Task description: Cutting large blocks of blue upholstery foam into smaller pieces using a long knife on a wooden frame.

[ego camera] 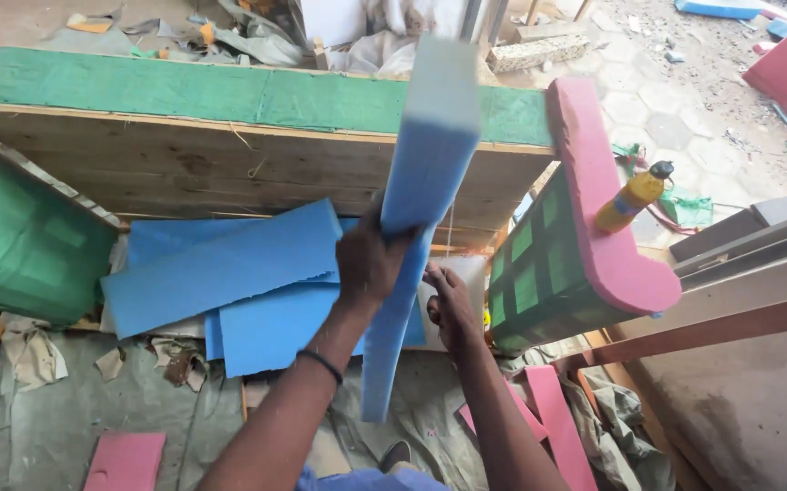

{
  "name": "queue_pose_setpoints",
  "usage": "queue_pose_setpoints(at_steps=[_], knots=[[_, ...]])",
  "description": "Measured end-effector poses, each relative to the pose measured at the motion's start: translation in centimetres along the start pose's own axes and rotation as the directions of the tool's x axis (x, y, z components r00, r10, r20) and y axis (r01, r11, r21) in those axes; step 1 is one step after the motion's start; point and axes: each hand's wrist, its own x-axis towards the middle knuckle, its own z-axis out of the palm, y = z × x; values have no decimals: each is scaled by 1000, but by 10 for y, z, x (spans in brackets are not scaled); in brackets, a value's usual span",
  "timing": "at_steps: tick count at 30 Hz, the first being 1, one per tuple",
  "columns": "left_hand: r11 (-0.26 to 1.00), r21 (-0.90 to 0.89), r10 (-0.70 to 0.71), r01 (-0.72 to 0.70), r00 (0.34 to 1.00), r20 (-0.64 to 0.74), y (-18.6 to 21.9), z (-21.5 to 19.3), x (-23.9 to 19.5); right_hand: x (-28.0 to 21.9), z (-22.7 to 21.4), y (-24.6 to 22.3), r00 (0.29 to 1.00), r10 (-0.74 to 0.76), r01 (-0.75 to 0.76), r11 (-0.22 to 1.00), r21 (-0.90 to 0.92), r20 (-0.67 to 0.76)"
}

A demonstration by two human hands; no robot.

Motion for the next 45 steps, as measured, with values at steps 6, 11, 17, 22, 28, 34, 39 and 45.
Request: queue_pose_setpoints(at_steps=[6,11,17,22,28,34,39,45], knots=[[949,-24,-314,315,949,32,-83,28,-89,-4,44,-89,996,-54,50,997,-52,-69],[917,71,-399,394,912,94,-134,14,-98,32,93,-70,1000,20,-17,843,-537,-1],[866,290,-497,408,635,592,-236,-38,-69,60,102,9,984,174,-107,734,-671,34],[919,106,-379,381,774,507,-323,-55,8,19,125,3,984,176,-157,896,-416,6],[946,322,-169,-45,779,604,-303,8,120,10,111,53,985,120,-55,901,-431,126],[930,179,-365,322,733,574,-246,-40,135,-23,129,-24,977,185,-211,903,-374,-104],[951,149,-308,271,865,397,-250,-54,114,9,94,12,980,180,-200,815,-545,-90],[962,121,-272,244,875,401,-288,-24,126,27,90,25,955,226,-294,663,-688,-190]])
